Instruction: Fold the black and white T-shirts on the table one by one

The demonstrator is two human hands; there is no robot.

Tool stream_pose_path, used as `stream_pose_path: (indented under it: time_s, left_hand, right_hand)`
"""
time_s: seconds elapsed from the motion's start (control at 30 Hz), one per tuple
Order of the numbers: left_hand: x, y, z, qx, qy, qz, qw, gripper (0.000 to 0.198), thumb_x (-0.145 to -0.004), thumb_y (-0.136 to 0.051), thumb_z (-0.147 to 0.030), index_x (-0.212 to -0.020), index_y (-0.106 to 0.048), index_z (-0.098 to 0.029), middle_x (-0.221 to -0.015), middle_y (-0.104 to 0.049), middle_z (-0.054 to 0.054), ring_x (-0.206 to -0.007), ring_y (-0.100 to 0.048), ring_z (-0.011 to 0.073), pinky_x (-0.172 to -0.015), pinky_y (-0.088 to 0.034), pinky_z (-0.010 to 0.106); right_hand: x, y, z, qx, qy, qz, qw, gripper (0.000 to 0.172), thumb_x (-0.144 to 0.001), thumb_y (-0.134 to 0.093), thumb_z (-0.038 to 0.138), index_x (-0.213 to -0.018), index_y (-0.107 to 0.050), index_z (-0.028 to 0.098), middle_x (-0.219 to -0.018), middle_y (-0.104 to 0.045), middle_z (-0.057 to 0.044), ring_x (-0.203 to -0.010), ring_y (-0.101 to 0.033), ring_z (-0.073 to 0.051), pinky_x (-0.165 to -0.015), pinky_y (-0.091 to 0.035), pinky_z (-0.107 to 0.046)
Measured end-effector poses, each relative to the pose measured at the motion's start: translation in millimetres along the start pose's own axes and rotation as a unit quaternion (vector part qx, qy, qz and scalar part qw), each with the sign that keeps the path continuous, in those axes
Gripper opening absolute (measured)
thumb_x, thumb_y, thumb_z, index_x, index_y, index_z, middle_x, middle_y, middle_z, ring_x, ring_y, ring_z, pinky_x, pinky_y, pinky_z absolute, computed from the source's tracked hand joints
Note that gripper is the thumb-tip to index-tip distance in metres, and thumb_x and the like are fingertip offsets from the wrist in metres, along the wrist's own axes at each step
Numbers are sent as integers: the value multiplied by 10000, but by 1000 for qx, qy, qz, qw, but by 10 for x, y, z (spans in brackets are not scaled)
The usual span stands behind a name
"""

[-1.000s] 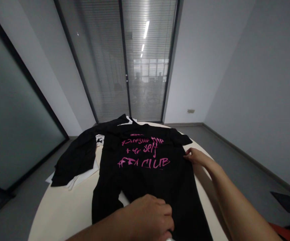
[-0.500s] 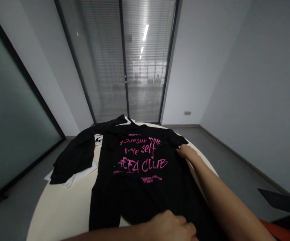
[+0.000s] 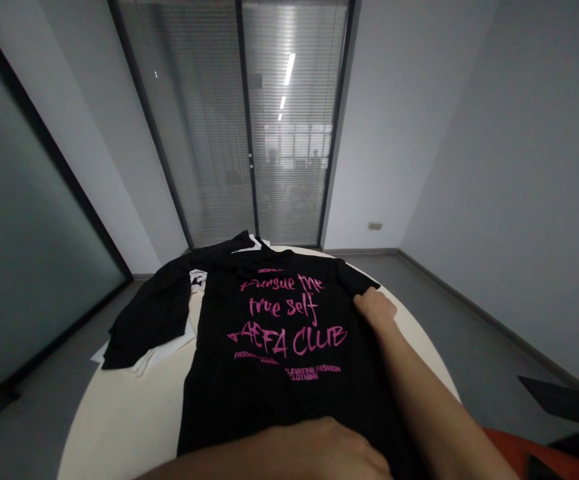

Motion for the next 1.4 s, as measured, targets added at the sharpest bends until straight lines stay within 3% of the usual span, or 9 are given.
stream_pose_path:
  time_s: [0.1, 0.27, 0.4, 0.57, 0.67, 0.77, 0.9, 0.97, 1.4]
  left_hand:
    - [431, 576, 432, -58, 179, -61, 980, 237, -942, -591, -421, -1092, -663, -252, -1056, -731, 18, -972, -699, 207, -769, -557, 296]
    - [1621, 1228, 1343, -167, 507, -143, 833, 257, -984, -500, -347, -1136, -656, -210, -1141, -672, 85, -1053, -662, 238, -861, -525, 322]
    - [2582, 1257, 1790, -196, 688, -154, 682, 353, -984, -460, -354, -1212, -612, -131, -1209, -630, 187, -1126, -633, 332, -880, -522, 414]
    - [3071, 1190, 1891, -189, 753, -176, 606, 373, -977, -411, -350, -1199, -599, -116, -1187, -640, 210, -1066, -661, 365, -806, -543, 443]
    - [3217, 1254, 1867, -204, 771, -200, 569, 378, -956, -409, -340, -1180, -599, -102, -1193, -631, 231, -1083, -651, 396, -796, -543, 460]
    - [3354, 1224, 1924, -163, 784, -209, 561, 381, -939, -415, -329, -1212, -562, -109, -1163, -652, 219, -1022, -684, 403, -799, -538, 477]
    - [3425, 1173, 1992, -147, 779, -202, 575, 347, -919, -425, -222, -1248, -503, -145, -1164, -673, 194, -1010, -702, 373, -802, -529, 443]
    - [3408, 1152, 2018, -148, 767, -205, 590, 324, -922, -413, -173, -1237, -493, -166, -1150, -683, 175, -995, -711, 342, -803, -523, 416]
    - [3343, 1579, 2265, -238, 680, -228, 655, 301, -989, -311, -114, -1163, -526, -233, -1268, -553, 97, -1160, -571, 239, -903, -478, 325]
  right_hand:
    - [109, 97, 47, -8, 51, -76, 996, 421, -948, -427, 361, -1222, -608, 97, -1215, -649, -228, -1099, -669, -321, -852, -531, -404]
    - [189, 172, 122, 37, 145, -106, 983, 345, -983, -433, 393, -1166, -571, 134, -1117, -679, -187, -1010, -690, -288, -826, -512, -366]
    - [244, 232, 204, 66, 172, -100, 978, 323, -987, -456, 380, -1187, -558, 148, -1154, -668, -184, -1020, -688, -294, -820, -514, -372]
    - [512, 447, 489, 97, 136, -78, 983, 283, -940, -447, 115, -1155, -606, 21, -1149, -639, -299, -1095, -661, -387, -797, -512, -410]
    - [918, 561, 944, 88, 205, -63, 973, 301, -945, -382, 74, -1078, -646, 16, -1052, -674, -294, -1012, -689, -375, -771, -496, -405]
    - [1580, 511, 1535, 56, 381, -11, 923, 213, -949, -572, 303, -1116, -661, 204, -1038, -723, -100, -968, -689, -231, -782, -455, -286]
    - [2885, 223, 2001, -44, 713, 181, 676, 246, -887, -667, 488, -938, -691, 248, -790, -692, 33, -722, -630, -126, -626, -377, -226]
    - [3129, 112, 1987, -65, 749, 200, 628, 316, -840, -699, 542, -924, -698, 237, -776, -677, 34, -692, -609, -123, -602, -361, -229]
    - [2938, -170, 1863, -141, 731, 163, 647, 317, -963, -591, 448, -1158, -638, 204, -1078, -670, -50, -985, -625, -173, -866, -476, -294]
Point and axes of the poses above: each hand's wrist, its own x-axis away from the middle knuckle, its own y-axis out of the back of the hand, z = x × y, the point moved 10 cm from there along -x, towards the middle knuckle
